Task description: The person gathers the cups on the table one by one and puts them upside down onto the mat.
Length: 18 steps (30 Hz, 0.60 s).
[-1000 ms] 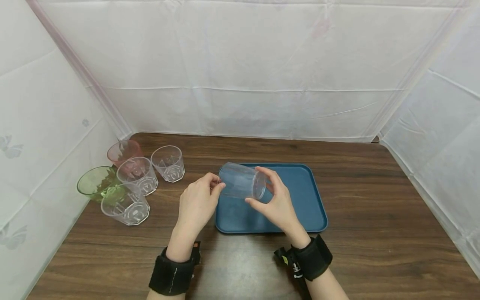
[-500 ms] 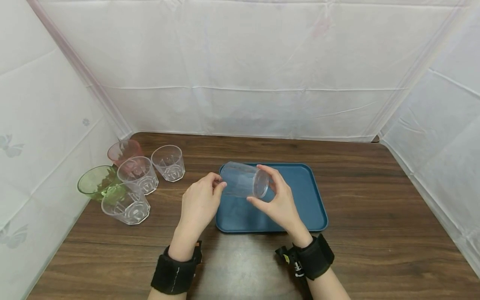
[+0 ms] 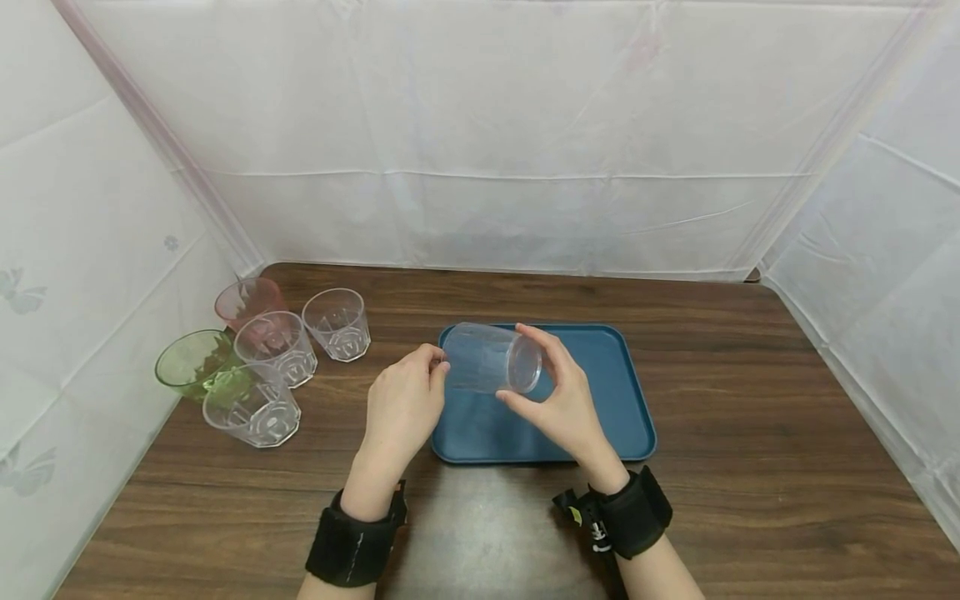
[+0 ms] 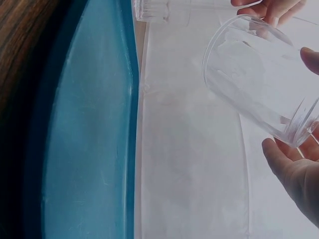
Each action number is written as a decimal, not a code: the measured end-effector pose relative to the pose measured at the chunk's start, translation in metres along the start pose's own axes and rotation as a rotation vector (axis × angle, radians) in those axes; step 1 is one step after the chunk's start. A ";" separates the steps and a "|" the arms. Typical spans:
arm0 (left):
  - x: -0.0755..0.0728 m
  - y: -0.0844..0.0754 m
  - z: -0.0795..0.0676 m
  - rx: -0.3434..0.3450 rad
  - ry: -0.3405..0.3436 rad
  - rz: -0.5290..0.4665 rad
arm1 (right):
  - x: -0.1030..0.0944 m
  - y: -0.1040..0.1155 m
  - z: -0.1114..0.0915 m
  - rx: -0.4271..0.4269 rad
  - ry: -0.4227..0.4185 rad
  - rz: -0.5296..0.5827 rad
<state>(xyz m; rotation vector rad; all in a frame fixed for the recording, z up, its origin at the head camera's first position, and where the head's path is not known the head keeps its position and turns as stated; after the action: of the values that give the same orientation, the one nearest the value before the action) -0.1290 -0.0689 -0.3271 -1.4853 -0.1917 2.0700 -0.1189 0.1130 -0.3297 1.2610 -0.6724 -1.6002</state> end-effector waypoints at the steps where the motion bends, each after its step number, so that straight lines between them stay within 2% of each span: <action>1: 0.000 0.000 0.000 0.000 0.000 0.000 | 0.000 0.000 0.000 0.000 0.000 0.001; 11: 0.001 0.003 0.001 -0.005 -0.001 -0.005 | -0.001 0.002 -0.001 -0.010 -0.001 0.011; 18: -0.005 0.012 0.001 -0.022 -0.053 0.016 | -0.002 0.001 -0.001 -0.033 -0.015 -0.007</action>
<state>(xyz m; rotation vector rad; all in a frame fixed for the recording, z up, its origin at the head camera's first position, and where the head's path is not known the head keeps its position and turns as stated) -0.1328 -0.0808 -0.3281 -1.4506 -0.2252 2.1277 -0.1179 0.1147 -0.3279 1.2294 -0.6493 -1.6216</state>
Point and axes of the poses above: each hand's wrist, its own z-axis towards the middle knuckle, its own x-axis out of the palm, y = z × x, the point moved 3 cm from there along z, towards the middle knuckle, and after that the axes turned 12 degrees about x, right-handed, at the moved point
